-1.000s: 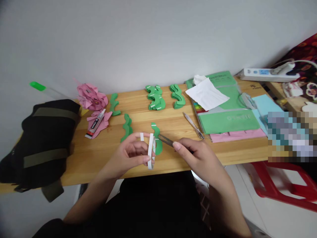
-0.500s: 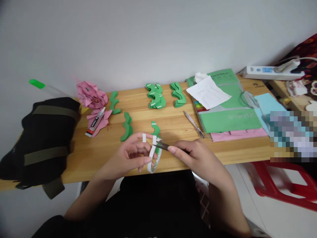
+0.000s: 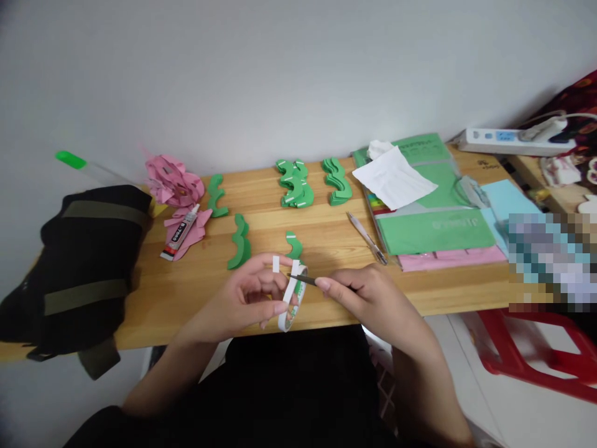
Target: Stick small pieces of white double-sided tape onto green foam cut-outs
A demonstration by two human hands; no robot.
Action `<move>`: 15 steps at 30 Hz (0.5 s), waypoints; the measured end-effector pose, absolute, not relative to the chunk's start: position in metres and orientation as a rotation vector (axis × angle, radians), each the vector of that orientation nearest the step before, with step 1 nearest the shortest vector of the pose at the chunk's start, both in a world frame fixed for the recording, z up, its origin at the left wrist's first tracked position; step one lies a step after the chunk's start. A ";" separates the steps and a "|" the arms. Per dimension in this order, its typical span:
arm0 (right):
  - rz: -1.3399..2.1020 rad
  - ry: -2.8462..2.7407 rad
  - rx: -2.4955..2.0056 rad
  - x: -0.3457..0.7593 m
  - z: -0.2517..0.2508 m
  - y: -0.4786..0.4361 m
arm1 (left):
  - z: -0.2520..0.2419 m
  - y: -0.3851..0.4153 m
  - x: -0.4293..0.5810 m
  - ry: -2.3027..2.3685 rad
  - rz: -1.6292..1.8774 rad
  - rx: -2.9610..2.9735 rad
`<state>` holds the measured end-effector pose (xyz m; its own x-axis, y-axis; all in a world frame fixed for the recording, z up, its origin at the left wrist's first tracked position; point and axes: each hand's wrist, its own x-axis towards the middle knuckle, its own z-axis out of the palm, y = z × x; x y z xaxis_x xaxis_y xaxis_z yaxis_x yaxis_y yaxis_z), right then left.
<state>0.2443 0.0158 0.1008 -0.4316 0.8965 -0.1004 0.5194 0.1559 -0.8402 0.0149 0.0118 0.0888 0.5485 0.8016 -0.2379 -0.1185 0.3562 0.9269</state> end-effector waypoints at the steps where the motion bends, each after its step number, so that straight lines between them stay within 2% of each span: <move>1: 1.187 -2.009 -1.362 0.244 0.100 0.016 | 0.088 0.012 0.015 0.780 0.681 1.034; 9: 0.942 -1.955 -1.564 0.250 0.088 0.029 | 0.087 0.025 0.012 0.777 0.723 1.080; 15: 0.768 -1.838 -1.685 0.260 0.065 0.039 | 0.102 0.107 -0.020 1.380 1.017 1.556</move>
